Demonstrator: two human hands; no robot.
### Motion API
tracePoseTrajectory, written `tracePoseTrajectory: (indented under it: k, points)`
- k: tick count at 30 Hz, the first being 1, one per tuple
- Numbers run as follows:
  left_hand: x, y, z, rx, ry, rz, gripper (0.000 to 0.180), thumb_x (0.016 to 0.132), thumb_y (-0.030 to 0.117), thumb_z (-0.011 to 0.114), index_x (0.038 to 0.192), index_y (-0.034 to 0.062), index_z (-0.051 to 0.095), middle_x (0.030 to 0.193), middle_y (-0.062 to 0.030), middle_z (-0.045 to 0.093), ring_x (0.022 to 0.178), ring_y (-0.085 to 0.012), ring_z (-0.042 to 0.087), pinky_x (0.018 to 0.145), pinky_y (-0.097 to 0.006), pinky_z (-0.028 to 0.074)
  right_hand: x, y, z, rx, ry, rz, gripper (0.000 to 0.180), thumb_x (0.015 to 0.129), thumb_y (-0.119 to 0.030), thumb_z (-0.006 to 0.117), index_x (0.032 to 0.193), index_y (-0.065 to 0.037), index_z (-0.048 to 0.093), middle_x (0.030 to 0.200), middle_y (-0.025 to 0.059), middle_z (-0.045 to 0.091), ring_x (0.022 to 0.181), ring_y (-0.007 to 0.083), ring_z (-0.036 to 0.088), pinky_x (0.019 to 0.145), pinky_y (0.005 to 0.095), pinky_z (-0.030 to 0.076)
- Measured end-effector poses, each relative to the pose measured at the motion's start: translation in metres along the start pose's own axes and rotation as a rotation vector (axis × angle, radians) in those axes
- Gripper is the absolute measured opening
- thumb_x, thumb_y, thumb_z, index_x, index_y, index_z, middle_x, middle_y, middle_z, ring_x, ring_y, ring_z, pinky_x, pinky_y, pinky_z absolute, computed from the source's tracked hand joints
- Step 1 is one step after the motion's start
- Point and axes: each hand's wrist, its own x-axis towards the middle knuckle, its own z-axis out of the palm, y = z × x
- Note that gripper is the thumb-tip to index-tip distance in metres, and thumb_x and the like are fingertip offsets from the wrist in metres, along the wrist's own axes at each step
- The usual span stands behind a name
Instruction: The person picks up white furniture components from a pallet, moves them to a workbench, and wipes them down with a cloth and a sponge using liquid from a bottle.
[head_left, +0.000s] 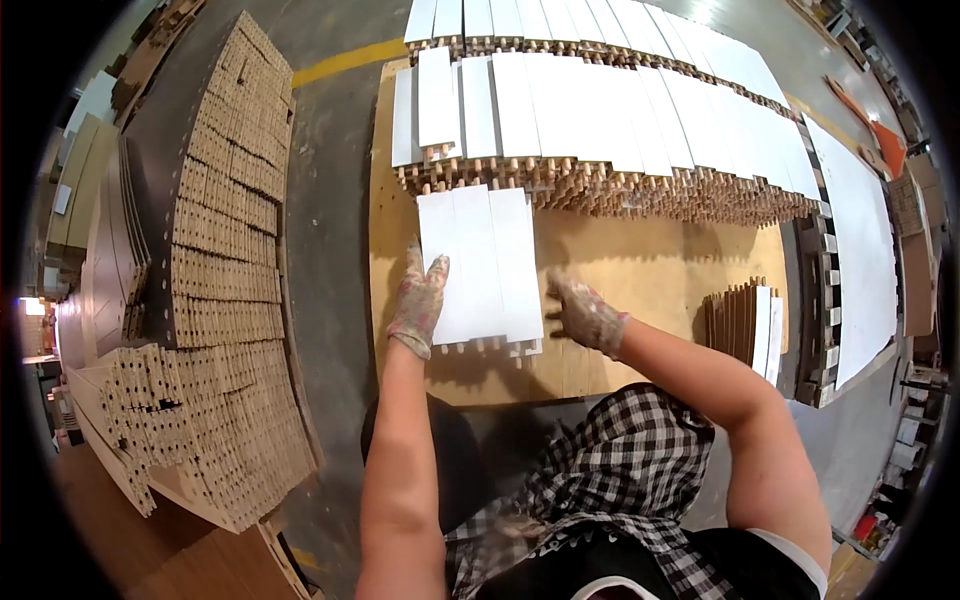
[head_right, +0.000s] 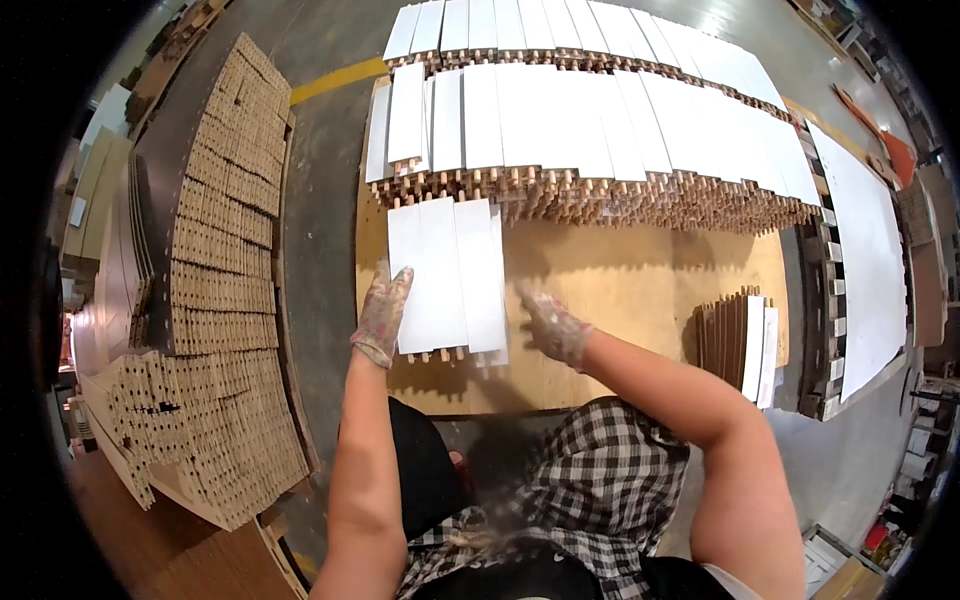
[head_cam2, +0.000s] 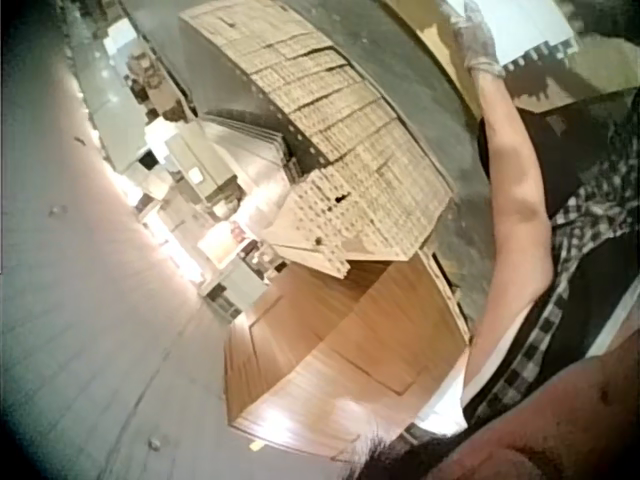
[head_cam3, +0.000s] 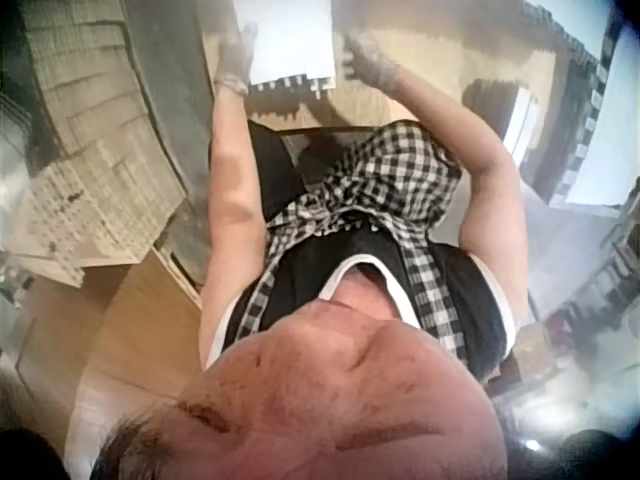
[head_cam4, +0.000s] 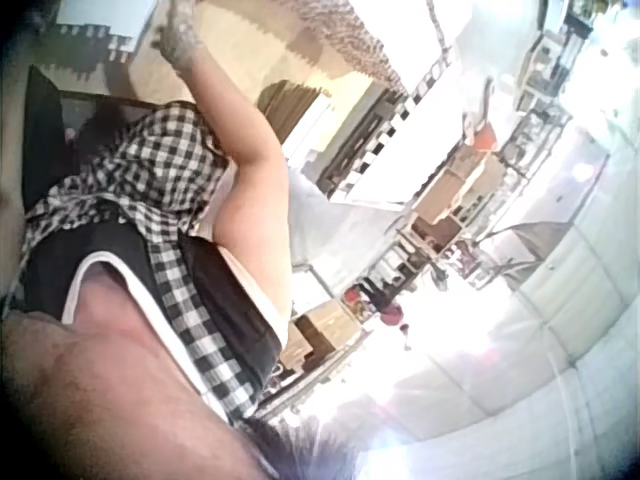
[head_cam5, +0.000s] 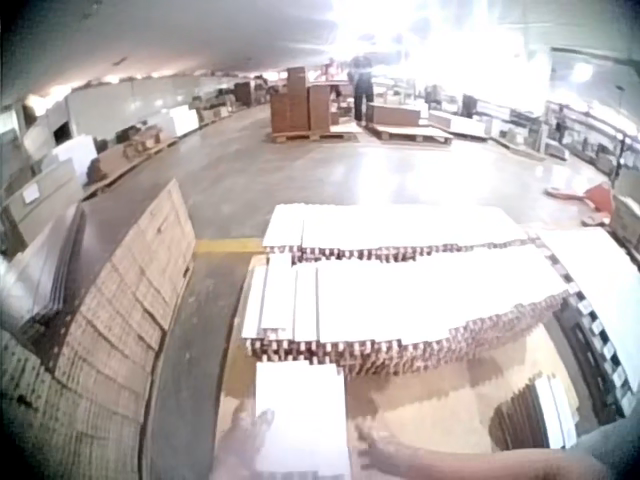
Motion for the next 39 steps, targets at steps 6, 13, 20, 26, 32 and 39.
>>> tracePoseTrajectory:
  k: [6, 13, 20, 26, 32, 39]
  points:
    - [-0.003, 0.001, -0.002, -0.132, -0.004, 0.001, 0.061, 0.094, 0.022, 0.050, 0.144, 0.0017, 0.022, 0.131, -0.0210, 0.048, 0.119, -0.0258, 0.050, 0.099, -0.033, 0.040, -0.051, 0.023, -0.015, -0.753, -0.801, 0.056, 0.032, 0.087, -0.019, 0.060, 0.116, -0.004, 0.061, 0.113, 0.0112, 0.063, 0.091, 0.0234, 0.064, 0.079, 0.0333, 0.054]
    - [0.003, -0.002, -0.002, 0.112, -0.009, 0.037, 0.060, 0.094, 0.020, 0.045, 0.144, -0.0003, 0.018, 0.137, -0.0217, 0.043, 0.124, -0.0280, 0.045, 0.102, -0.034, 0.037, -0.040, -0.006, 0.030, -1.009, -0.724, -0.418, 0.040, 0.088, -0.021, 0.057, 0.125, -0.005, 0.054, 0.119, 0.0096, 0.061, 0.103, 0.0210, 0.059, 0.091, 0.0284, 0.045]
    - [0.012, -0.027, -0.010, -0.113, -0.039, 0.002, 0.063, 0.094, 0.023, 0.046, 0.146, 0.0022, 0.016, 0.141, -0.0210, 0.037, 0.130, -0.0282, 0.039, 0.106, -0.034, 0.032, -0.044, -0.018, -0.007, -0.769, -0.469, 0.282, 0.048, 0.087, -0.028, 0.056, 0.129, -0.007, 0.049, 0.115, 0.0118, 0.061, 0.090, 0.0242, 0.064, 0.078, 0.0348, 0.052]
    - [0.032, -0.068, -0.028, -0.167, -0.066, 0.004, 0.058, 0.095, 0.027, 0.047, 0.141, -0.0004, 0.026, 0.136, -0.0211, 0.041, 0.126, -0.0270, 0.042, 0.103, -0.035, 0.035, -0.006, -0.017, 0.011, 0.163, -0.191, -0.032, 0.080, 0.090, -0.065, 0.029, 0.146, -0.011, 0.015, 0.152, 0.0145, 0.014, 0.138, 0.0353, 0.017, 0.107, 0.0544, 0.026]
    - [-0.008, 0.019, 0.001, -0.165, -0.114, -0.046, 0.040, 0.096, 0.024, 0.045, 0.126, -0.0027, 0.042, 0.114, -0.0152, 0.054, 0.097, -0.0202, 0.058, 0.075, -0.030, 0.053, 0.028, -0.030, 0.042, 0.120, -0.276, -0.064, 0.073, 0.095, -0.058, 0.009, 0.145, -0.007, 0.018, 0.147, 0.0187, 0.026, 0.137, 0.0296, 0.023, 0.112, 0.0398, 0.025]
    - [-0.011, 0.009, -0.021, -0.237, -0.109, -0.071, 0.057, 0.097, 0.036, 0.044, 0.138, -0.0024, 0.033, 0.128, -0.0134, 0.049, 0.111, -0.0219, 0.053, 0.092, -0.032, 0.047, 0.015, -0.024, 0.032, -0.018, -0.032, -0.267, 0.068, 0.097, -0.046, 0.027, 0.144, 0.002, 0.015, 0.150, 0.0148, 0.019, 0.138, 0.0269, 0.019, 0.114, 0.0327, 0.017]
